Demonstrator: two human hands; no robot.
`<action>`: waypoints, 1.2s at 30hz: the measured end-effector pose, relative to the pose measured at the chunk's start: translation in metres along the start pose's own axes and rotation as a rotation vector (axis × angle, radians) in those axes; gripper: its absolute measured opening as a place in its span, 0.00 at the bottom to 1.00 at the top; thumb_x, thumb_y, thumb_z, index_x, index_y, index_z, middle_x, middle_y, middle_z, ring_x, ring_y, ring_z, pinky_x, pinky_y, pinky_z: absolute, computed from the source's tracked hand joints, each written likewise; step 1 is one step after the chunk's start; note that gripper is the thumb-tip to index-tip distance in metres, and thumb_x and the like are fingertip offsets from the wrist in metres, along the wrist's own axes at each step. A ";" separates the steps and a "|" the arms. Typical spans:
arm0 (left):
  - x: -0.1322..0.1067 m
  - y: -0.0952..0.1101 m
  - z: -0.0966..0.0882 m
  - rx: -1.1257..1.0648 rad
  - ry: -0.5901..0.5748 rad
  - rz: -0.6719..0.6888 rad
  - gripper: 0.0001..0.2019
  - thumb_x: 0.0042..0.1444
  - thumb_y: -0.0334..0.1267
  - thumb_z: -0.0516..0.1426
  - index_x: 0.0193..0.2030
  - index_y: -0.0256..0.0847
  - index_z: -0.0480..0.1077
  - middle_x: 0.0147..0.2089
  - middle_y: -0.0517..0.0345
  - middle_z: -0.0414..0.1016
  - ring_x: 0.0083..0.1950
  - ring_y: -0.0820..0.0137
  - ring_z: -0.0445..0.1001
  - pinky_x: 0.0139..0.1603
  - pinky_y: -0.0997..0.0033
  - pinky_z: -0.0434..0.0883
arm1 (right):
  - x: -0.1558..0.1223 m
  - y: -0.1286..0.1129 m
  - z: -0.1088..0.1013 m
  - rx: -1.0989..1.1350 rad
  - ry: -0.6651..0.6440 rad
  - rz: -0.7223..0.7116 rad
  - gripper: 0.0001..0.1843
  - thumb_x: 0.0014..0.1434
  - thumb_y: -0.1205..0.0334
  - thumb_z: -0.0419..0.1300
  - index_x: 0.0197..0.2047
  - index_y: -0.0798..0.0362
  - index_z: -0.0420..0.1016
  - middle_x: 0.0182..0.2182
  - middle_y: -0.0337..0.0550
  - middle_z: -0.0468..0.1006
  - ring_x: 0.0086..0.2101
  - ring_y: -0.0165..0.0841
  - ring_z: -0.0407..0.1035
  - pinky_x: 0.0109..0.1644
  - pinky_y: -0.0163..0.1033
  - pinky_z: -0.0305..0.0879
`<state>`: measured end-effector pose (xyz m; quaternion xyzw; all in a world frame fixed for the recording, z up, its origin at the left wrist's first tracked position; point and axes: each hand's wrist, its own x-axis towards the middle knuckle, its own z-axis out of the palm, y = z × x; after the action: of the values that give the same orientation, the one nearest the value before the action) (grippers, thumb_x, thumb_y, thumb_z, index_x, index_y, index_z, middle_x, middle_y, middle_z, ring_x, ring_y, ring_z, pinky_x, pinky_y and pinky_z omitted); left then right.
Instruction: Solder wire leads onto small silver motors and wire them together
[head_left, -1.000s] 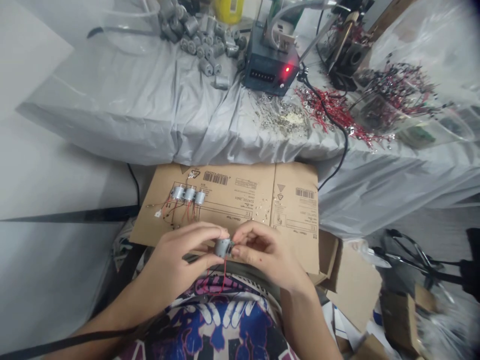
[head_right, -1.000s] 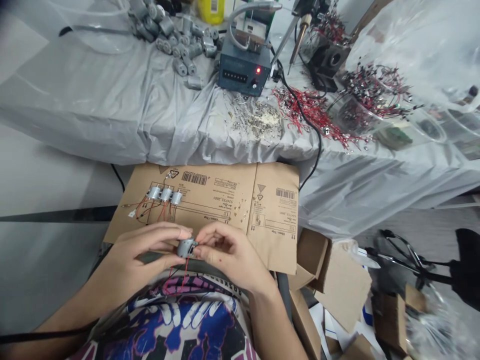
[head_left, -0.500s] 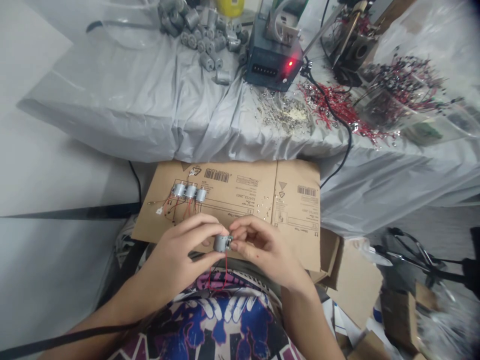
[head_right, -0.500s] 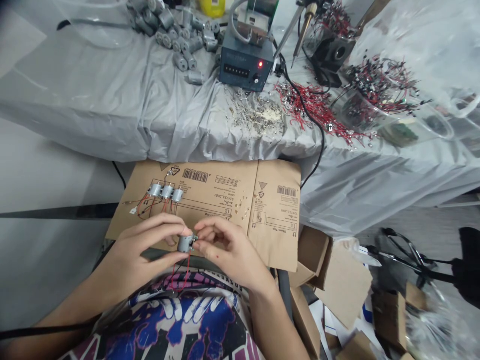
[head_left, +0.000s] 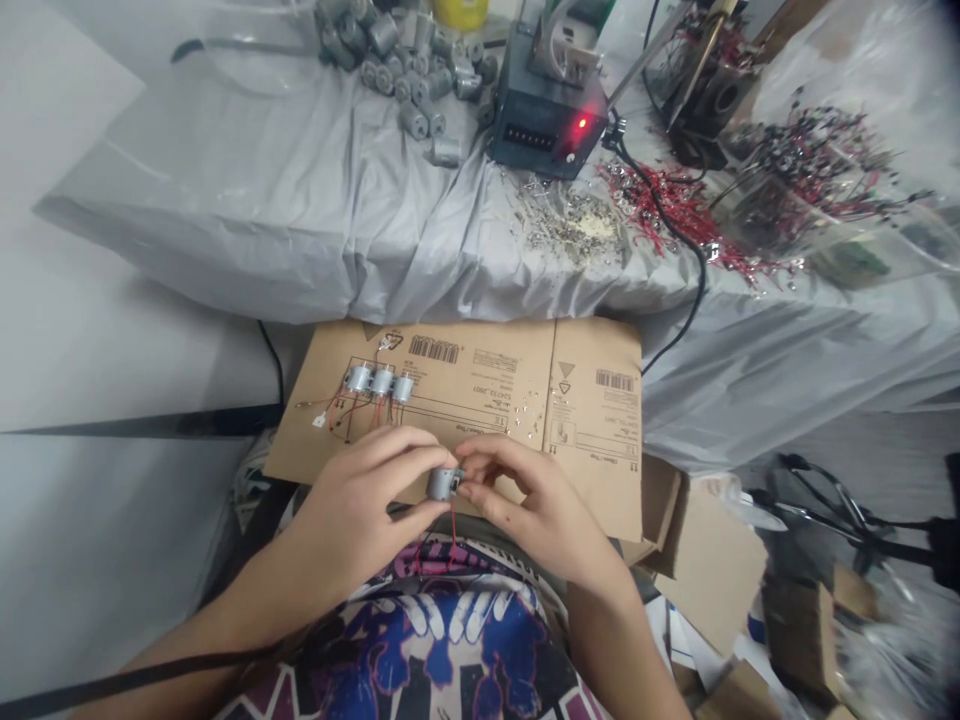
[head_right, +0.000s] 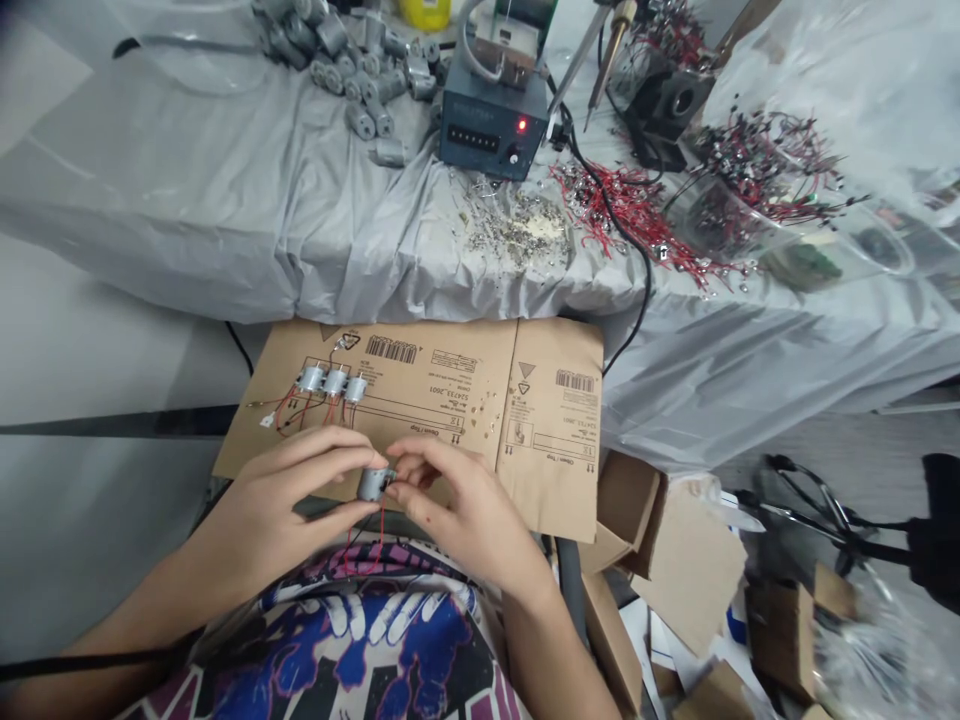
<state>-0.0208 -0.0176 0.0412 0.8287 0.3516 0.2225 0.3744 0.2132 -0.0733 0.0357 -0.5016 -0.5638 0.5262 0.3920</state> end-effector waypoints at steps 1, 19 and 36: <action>0.001 0.001 -0.001 0.016 0.000 0.014 0.15 0.69 0.26 0.63 0.57 0.50 0.74 0.54 0.64 0.78 0.54 0.68 0.79 0.56 0.67 0.73 | 0.000 0.000 0.000 -0.006 0.000 -0.004 0.15 0.73 0.63 0.68 0.61 0.44 0.79 0.43 0.36 0.84 0.43 0.29 0.78 0.51 0.37 0.77; 0.082 -0.036 -0.029 0.324 -0.046 0.112 0.08 0.64 0.30 0.67 0.48 0.43 0.80 0.50 0.55 0.84 0.56 0.53 0.77 0.59 0.52 0.74 | -0.009 0.010 -0.024 -0.111 0.121 0.070 0.16 0.75 0.55 0.66 0.63 0.43 0.78 0.48 0.43 0.83 0.46 0.35 0.79 0.55 0.44 0.78; 0.063 -0.005 -0.038 0.161 0.005 0.185 0.09 0.69 0.31 0.64 0.53 0.45 0.76 0.53 0.60 0.82 0.56 0.63 0.79 0.63 0.59 0.73 | 0.027 0.039 0.013 -0.202 0.166 -0.042 0.15 0.73 0.60 0.66 0.62 0.47 0.77 0.50 0.46 0.84 0.45 0.38 0.77 0.49 0.45 0.75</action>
<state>-0.0061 0.0498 0.0676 0.8844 0.2913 0.2291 0.2837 0.2018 -0.0519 -0.0069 -0.5685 -0.5897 0.4153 0.3957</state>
